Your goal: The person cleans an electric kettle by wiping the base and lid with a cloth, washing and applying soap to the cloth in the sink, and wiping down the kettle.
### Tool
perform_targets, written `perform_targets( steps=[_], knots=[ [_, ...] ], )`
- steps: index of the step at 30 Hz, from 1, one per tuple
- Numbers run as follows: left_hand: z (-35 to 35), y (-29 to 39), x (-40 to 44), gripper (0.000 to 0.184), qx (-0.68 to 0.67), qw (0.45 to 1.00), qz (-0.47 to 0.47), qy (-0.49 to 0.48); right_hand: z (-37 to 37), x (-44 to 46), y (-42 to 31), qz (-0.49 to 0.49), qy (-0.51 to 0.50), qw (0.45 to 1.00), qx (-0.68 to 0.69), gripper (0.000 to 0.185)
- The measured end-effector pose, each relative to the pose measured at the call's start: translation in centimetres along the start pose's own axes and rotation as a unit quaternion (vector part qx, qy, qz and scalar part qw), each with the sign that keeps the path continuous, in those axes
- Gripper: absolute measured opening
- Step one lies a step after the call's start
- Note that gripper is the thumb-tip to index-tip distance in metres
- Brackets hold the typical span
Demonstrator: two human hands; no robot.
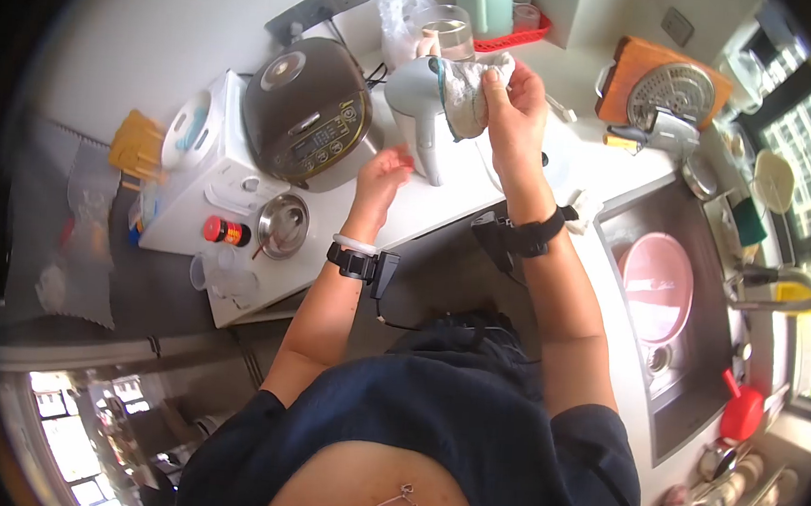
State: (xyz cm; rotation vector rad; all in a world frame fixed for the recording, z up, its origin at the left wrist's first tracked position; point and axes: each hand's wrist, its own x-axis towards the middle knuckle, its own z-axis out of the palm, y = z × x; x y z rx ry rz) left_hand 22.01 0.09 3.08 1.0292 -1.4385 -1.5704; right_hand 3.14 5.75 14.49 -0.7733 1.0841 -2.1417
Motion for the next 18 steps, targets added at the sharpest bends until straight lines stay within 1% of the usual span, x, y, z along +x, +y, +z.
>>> perform_targets(
  steps=[1,3,4,5,6,7,8,9,10,11,13,15,16,17,18],
  knots=[
    [-0.3,1.1,-0.7,0.032,-0.01,1.0,0.002,0.01,1.6,-0.7,-1.1,-0.034,0.003,0.999,0.007,0.027],
    [-1.0,3.5,-1.8,0.026,-0.184,0.982,-0.037,0.021,3.2,-2.1,-1.9,-0.045,-0.112,0.991,-0.06,0.033],
    [-1.5,3.9,-2.0,0.031,-0.214,0.976,-0.043,-0.007,3.7,-2.2,-0.2,-0.076,-0.152,0.978,-0.121,0.038],
    [-1.6,3.8,-2.2,0.031,-0.224,0.974,-0.038,0.0,4.0,-2.7,1.1,-0.092,-0.201,0.95,-0.221,0.042],
    [-1.6,3.8,-2.4,0.036,-0.361,0.929,-0.077,-0.013,4.8,-4.1,1.4,-0.065,-0.262,0.923,-0.275,0.043],
    [-1.7,3.7,-2.5,0.04,-0.49,0.864,-0.112,-0.029,5.4,-5.2,1.6,-0.039,-0.321,0.888,-0.327,0.045],
    [-2.0,3.1,-1.9,0.045,-0.515,0.846,-0.129,-0.036,5.3,-5.5,3.0,-0.131,-0.363,0.847,-0.365,0.047],
    [-2.4,3.0,-2.1,0.045,-0.525,0.842,-0.121,-0.031,5.3,-5.6,4.2,-0.221,-0.401,0.796,-0.395,0.049],
    [-2.9,2.8,-2.7,0.044,-0.545,0.829,-0.118,-0.047,5.6,-6.3,3.6,-0.218,-0.385,0.806,-0.394,0.048],
    [-3.5,2.4,-3.3,0.042,-0.565,0.815,-0.116,-0.062,5.5,-6.0,3.8,-0.216,-0.399,0.799,-0.394,0.048],
    [-5.2,1.9,-3.6,0.039,-0.528,0.841,-0.1,-0.062,4.2,-5.3,4.3,-0.307,-0.199,0.796,-0.481,0.057],
    [-5.6,2.3,-3.3,0.039,-0.49,0.869,-0.074,0.013,2.8,-4.9,5.4,-0.271,-0.121,0.813,-0.502,0.075],
    [-5.5,1.8,-2.6,0.039,-0.495,0.866,-0.071,0.017,2.0,-4.8,6.1,-0.257,-0.122,0.766,-0.577,0.093],
    [-5.2,1.2,-1.7,0.037,-0.497,0.867,-0.038,0.023,1.5,-5.0,6.9,-0.259,-0.128,0.764,-0.577,0.093],
    [-4.7,0.8,-0.9,0.035,-0.498,0.867,-0.005,0.028,1.2,-5.4,7.4,-0.153,-0.13,0.811,-0.549,0.095]
  ],
)
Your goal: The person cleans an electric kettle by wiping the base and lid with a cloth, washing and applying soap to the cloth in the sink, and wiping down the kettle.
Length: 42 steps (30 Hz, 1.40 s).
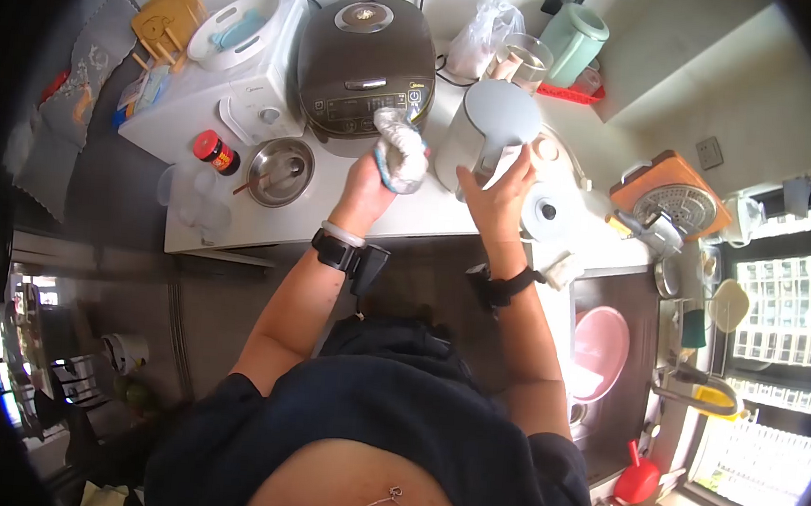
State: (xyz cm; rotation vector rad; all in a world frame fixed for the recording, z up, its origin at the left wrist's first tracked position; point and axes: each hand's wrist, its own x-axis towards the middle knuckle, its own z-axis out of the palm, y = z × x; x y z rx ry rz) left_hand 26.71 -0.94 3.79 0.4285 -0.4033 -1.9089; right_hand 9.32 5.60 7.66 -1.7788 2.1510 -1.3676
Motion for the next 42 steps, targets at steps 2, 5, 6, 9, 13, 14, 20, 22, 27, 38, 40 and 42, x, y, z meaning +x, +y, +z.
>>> perform_targets(
  steps=[2,5,6,9,13,14,20,22,27,38,40,42],
  knots=[
    [2.2,-0.9,0.4,0.03,0.036,0.999,0.021,0.016,1.1,-0.6,1.1,0.081,-0.045,0.995,0.019,0.096],
    [3.5,-3.3,2.1,0.031,0.185,0.981,0.04,-0.033,1.2,-0.5,0.0,0.14,-0.094,0.978,0.125,0.091],
    [2.8,-5.3,3.6,0.033,0.326,0.929,0.165,-0.055,2.3,-1.0,1.7,0.055,-0.048,0.99,0.119,0.089],
    [2.3,-7.2,6.0,0.043,0.515,0.786,0.323,-0.115,1.0,-0.7,1.4,0.098,-0.106,0.985,0.096,0.089],
    [4.0,-6.7,6.3,0.073,0.648,0.664,0.366,-0.078,1.1,-0.3,4.3,0.048,-0.079,0.985,0.148,0.085],
    [4.5,-6.6,6.3,0.074,0.648,0.657,0.378,-0.071,1.0,-0.3,4.7,0.044,-0.072,0.984,0.156,0.082],
    [3.4,-7.4,7.4,0.074,0.685,0.579,0.433,-0.092,0.1,0.3,4.5,0.075,-0.095,0.976,0.181,0.08],
    [2.4,-8.3,7.8,0.07,0.642,0.619,0.441,-0.101,-0.3,0.5,3.8,0.078,-0.103,0.978,0.166,0.08],
    [-0.3,-11.1,8.9,0.066,0.552,0.728,0.399,-0.079,-0.2,1.0,4.2,0.065,-0.107,0.982,0.143,0.079],
    [-8.1,-15.0,11.2,0.042,0.364,0.918,0.154,0.027,-1.0,1.5,5.1,0.088,-0.129,0.979,0.132,0.074],
    [-7.9,-14.7,11.6,0.041,0.412,0.903,0.102,0.067,-1.3,1.6,5.3,0.097,-0.132,0.978,0.128,0.073],
    [-6.7,-14.8,12.5,0.042,0.481,0.865,0.093,0.104,-1.5,1.6,6.5,0.094,-0.131,0.979,0.127,0.072]
  ],
)
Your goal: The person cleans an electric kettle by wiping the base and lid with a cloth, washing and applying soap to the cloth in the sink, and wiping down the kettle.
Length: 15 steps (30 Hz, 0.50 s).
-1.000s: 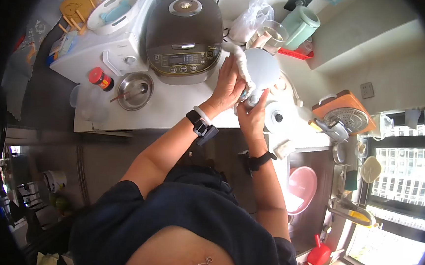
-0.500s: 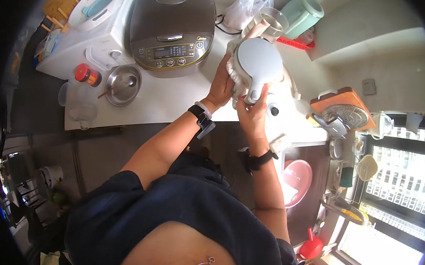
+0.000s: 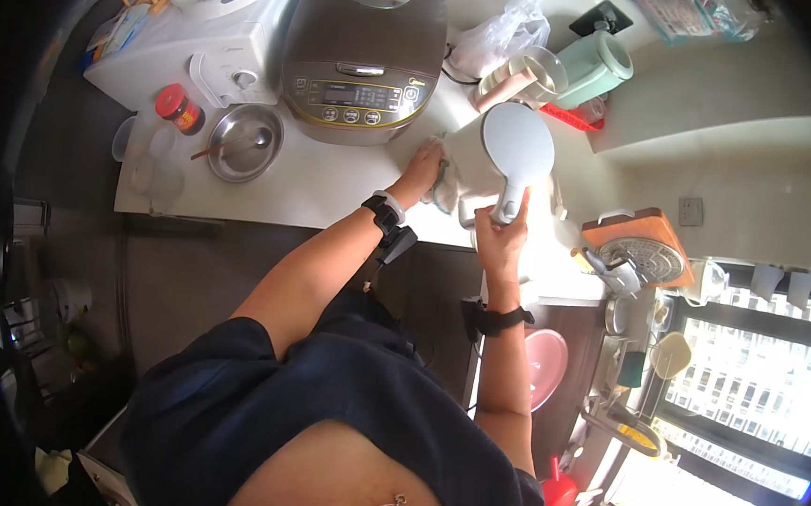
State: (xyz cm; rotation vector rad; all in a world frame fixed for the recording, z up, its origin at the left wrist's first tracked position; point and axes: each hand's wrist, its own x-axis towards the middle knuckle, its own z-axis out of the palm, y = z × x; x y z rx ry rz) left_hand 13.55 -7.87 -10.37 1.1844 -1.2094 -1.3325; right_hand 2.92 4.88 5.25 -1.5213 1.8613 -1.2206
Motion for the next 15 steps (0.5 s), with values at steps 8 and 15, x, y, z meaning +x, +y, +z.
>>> perform_targets(
  steps=[8,15],
  knots=[
    [-1.0,12.2,-0.6,0.046,-0.314,0.929,0.096,-0.171,-1.1,-0.2,0.7,0.023,-0.014,0.998,0.051,0.073],
    [-2.8,16.9,-1.2,0.051,-0.267,0.923,0.128,-0.246,-1.3,-0.3,0.4,0.017,-0.013,0.999,0.046,0.073]
  ],
)
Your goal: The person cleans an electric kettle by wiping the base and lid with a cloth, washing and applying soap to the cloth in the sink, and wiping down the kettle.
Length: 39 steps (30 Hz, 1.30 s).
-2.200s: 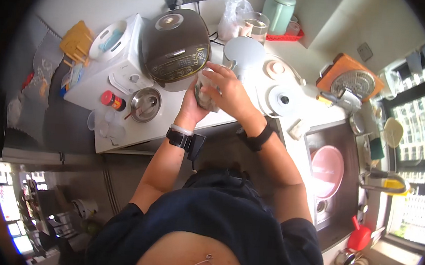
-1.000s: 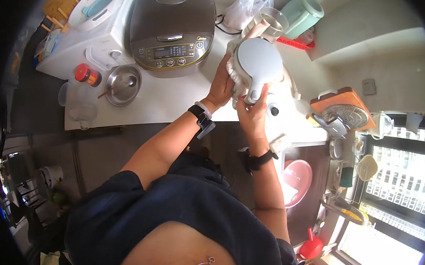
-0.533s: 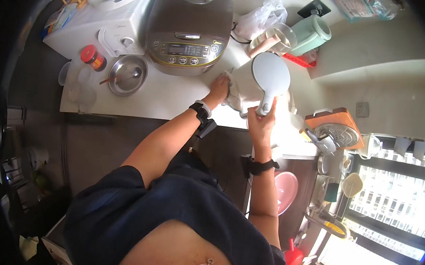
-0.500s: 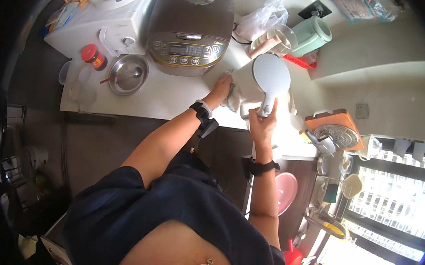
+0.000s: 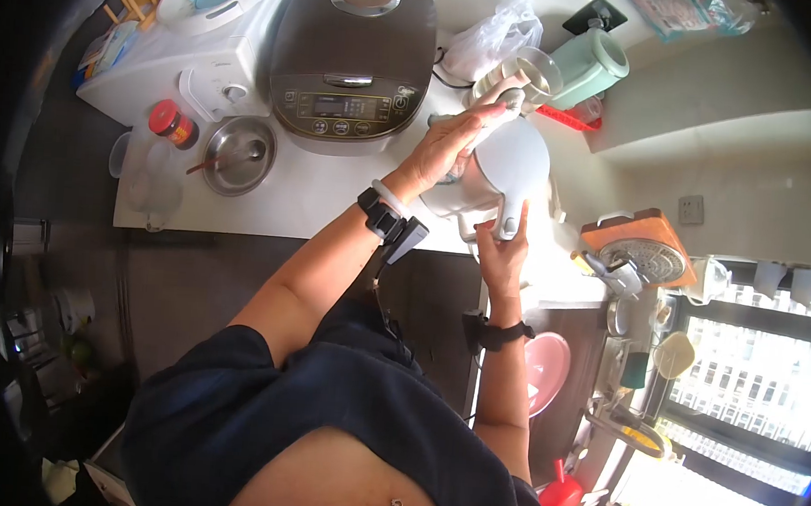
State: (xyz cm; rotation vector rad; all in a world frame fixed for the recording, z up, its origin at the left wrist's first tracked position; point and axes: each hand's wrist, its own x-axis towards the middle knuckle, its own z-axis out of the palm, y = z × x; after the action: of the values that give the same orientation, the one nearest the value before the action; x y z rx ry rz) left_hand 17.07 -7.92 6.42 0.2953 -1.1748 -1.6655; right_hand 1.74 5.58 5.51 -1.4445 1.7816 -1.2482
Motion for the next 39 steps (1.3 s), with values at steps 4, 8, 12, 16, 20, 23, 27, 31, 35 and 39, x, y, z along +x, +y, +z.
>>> perform_targets(
  steps=[4,8,12,16,20,23,27,31,35,39],
  knots=[
    [-0.8,-1.0,1.3,0.053,0.048,0.995,-0.084,0.025,0.1,-0.2,0.6,0.043,-0.004,0.999,0.026,0.077],
    [-2.5,-4.8,3.2,0.056,0.063,0.994,-0.087,0.038,0.1,-0.5,1.1,0.034,-0.004,0.999,0.013,0.078],
    [-3.7,-6.9,4.0,0.052,0.022,0.955,-0.29,0.062,0.5,-0.5,1.3,0.029,0.018,0.999,0.007,0.08],
    [-4.8,-8.8,2.3,0.053,0.006,0.935,-0.34,0.102,0.6,-0.9,-0.2,0.041,0.005,0.999,0.028,0.08],
    [-7.3,-15.7,-0.6,0.047,0.022,0.949,-0.275,0.152,0.8,-0.8,0.5,0.023,0.01,0.999,0.042,0.086],
    [-4.1,-15.4,-3.9,0.043,0.201,0.917,-0.116,0.325,1.0,-0.9,-0.8,0.038,0.011,0.999,0.032,0.084],
    [-1.6,-17.4,-4.8,0.037,-0.045,0.949,-0.055,0.306,1.2,-1.0,-1.1,0.029,0.016,0.999,0.023,0.084],
    [5.5,-8.0,-5.4,0.041,-0.072,0.944,-0.042,0.319,1.6,-0.9,-0.2,0.03,0.019,0.999,0.041,0.085],
    [6.7,-5.1,-4.8,0.049,0.04,0.977,0.076,0.196,1.5,-0.6,-0.4,-0.006,0.017,0.999,-0.046,0.091],
    [5.6,-3.9,-2.8,0.039,0.134,0.971,0.145,0.136,0.9,-0.6,0.3,-0.005,-0.003,1.0,-0.023,0.089]
  ],
)
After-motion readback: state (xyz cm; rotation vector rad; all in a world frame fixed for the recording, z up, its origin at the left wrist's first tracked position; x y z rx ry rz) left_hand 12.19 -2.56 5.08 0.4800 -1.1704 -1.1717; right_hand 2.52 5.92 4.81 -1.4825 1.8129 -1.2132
